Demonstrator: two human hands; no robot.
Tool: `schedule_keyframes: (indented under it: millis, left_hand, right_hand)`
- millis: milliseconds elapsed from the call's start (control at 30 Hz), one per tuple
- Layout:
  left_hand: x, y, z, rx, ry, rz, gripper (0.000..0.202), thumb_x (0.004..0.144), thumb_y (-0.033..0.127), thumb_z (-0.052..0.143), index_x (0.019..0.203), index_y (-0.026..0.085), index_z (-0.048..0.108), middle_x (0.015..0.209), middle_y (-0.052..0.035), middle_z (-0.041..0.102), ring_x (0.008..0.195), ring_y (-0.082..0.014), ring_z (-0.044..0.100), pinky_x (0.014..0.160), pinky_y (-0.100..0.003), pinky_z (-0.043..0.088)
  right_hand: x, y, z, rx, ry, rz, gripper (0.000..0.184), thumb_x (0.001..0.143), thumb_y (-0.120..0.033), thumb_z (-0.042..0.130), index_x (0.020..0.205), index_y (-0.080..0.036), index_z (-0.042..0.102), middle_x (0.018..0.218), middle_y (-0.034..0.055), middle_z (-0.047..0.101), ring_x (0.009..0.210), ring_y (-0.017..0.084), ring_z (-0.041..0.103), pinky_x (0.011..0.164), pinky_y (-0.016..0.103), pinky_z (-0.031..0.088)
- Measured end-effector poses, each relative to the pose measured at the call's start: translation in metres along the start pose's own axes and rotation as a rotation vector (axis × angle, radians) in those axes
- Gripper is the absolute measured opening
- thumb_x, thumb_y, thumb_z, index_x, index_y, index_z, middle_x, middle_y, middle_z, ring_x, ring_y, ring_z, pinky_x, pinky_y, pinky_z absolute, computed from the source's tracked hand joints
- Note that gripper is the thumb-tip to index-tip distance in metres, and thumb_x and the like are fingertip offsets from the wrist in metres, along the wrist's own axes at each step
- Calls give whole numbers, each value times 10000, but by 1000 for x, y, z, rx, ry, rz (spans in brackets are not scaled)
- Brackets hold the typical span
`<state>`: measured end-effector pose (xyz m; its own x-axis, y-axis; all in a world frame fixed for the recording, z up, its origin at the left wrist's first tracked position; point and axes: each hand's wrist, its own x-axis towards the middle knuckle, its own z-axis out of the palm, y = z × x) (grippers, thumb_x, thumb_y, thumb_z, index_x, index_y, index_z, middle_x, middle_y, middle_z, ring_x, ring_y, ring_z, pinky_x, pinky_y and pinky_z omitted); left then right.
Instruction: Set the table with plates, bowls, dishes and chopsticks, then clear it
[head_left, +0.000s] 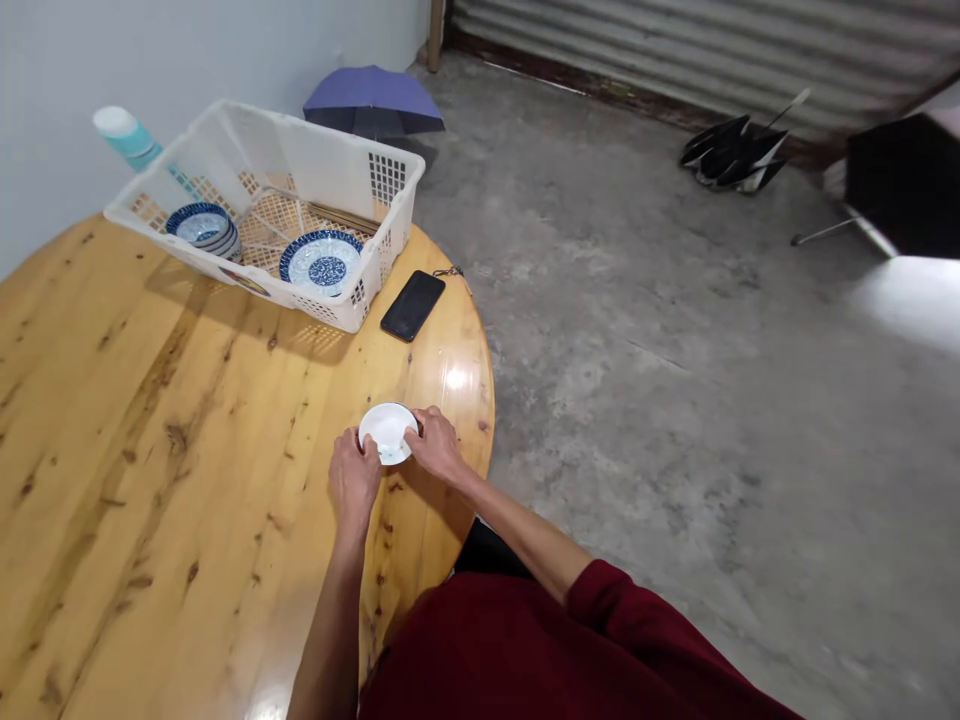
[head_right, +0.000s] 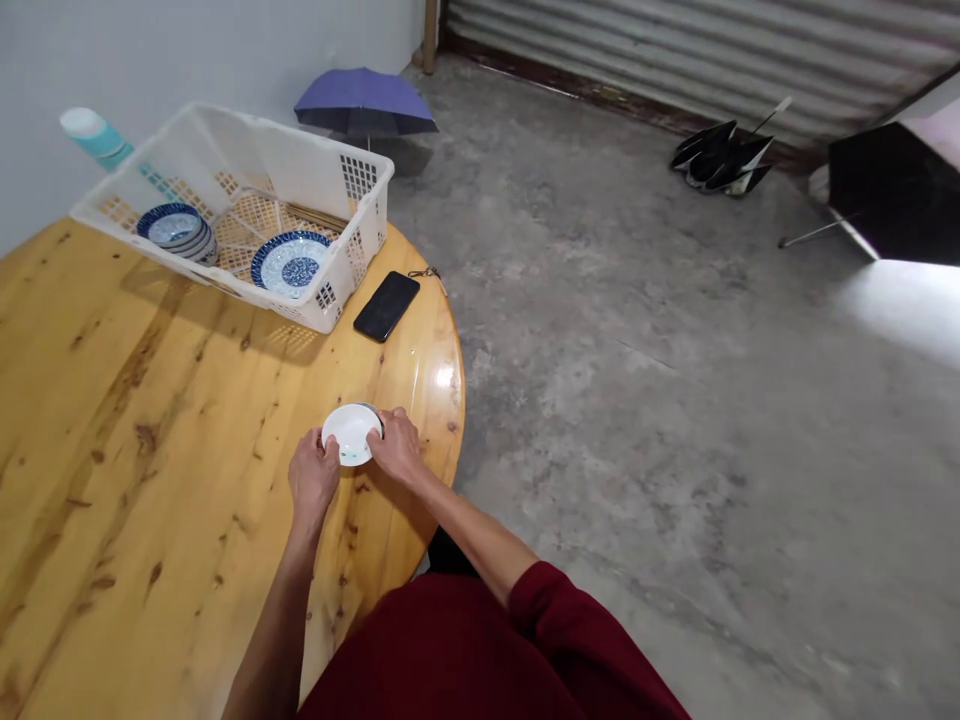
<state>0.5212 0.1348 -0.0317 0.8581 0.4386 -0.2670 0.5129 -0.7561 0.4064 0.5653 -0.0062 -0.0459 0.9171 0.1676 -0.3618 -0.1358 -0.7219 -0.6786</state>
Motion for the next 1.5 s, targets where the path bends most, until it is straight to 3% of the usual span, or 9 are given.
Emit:
schedule_keyframes:
  millis: [167, 333, 600, 867, 1033, 1167, 1267, 1367, 1500]
  left_hand:
    - [5, 3, 3, 84, -6, 9, 302, 995, 289, 392, 1077, 149, 646, 1042, -149, 664, 975, -285, 653, 765, -344, 477]
    - [4, 2, 6, 89, -16, 2, 288, 1006, 291, 405, 1112, 149, 632, 1052, -132, 661, 973, -281, 654, 775, -346, 475]
    - [5, 1, 5, 71, -43, -1, 306, 1003, 289, 434, 1204, 153, 621, 1053, -127, 663, 962, -273, 654, 802, -347, 485]
    - [13, -6, 6, 76, -50, 13, 455, 1007, 353, 389, 1359, 155, 598, 1084, -173, 646, 912, -285, 670, 794, -378, 516]
    - [29, -17, 17, -130, -151, 12, 477, 985, 427, 398, 1254, 111, 633, 1125, -191, 710, 1054, -323, 688, 893, -417, 546]
    - [39, -22, 25, -278, -135, -5, 404, 951, 413, 431, 1166, 152, 651, 1098, -155, 752, 1067, -308, 702, 886, -405, 577]
    - [32, -19, 28, -330, -139, -1, 388, 937, 417, 428, 1150, 170, 640, 1098, -136, 757, 1072, -298, 706, 884, -403, 588]
    - [15, -10, 33, -350, -163, -16, 428, 934, 435, 408, 1171, 134, 597, 1152, -175, 732, 1068, -305, 707, 896, -418, 584]
    - [-13, 8, 44, -341, -194, -4, 398, 941, 438, 393, 1153, 150, 569, 1051, -158, 751, 967, -292, 736, 841, -409, 595]
  right_hand:
    - [3, -3, -3, -71, -50, 22, 399, 934, -242, 453, 1240, -152, 694, 1081, 107, 585, 917, 186, 579, 876, 271, 449]
    - [4, -2, -2, -104, -43, -2, 526, 950, -230, 437, 1461, -204, 559, 1153, 113, 568, 1020, 210, 600, 957, 299, 452]
    - [7, -5, -6, -158, -93, -4, 542, 958, -225, 431, 1488, -177, 530, 1207, 134, 549, 1064, 227, 621, 981, 317, 475]
    - [10, -6, -9, -182, -84, -18, 493, 992, -304, 428, 1456, -176, 531, 1265, 139, 552, 1067, 225, 636, 958, 325, 482]
    - [15, -1, -5, -102, -113, -14, 433, 999, -402, 456, 1271, -112, 627, 1194, 159, 637, 1060, 236, 634, 933, 324, 476]
    - [19, -1, -3, -41, -103, -4, 387, 972, -364, 496, 1202, -97, 656, 1177, 178, 650, 1034, 250, 643, 899, 333, 480]
    - [14, 5, -5, 1, -76, 2, 366, 964, -356, 501, 1171, -95, 654, 1158, 169, 659, 1063, 250, 633, 909, 335, 478]
    - [2, 21, -8, 66, -55, -8, 367, 955, -336, 504, 1206, -97, 628, 1199, 164, 664, 1088, 238, 628, 929, 326, 467]
    - [-19, 49, -16, 98, -72, 35, 347, 942, -281, 493, 1219, -100, 601, 1163, 156, 699, 1041, 233, 656, 899, 315, 464]
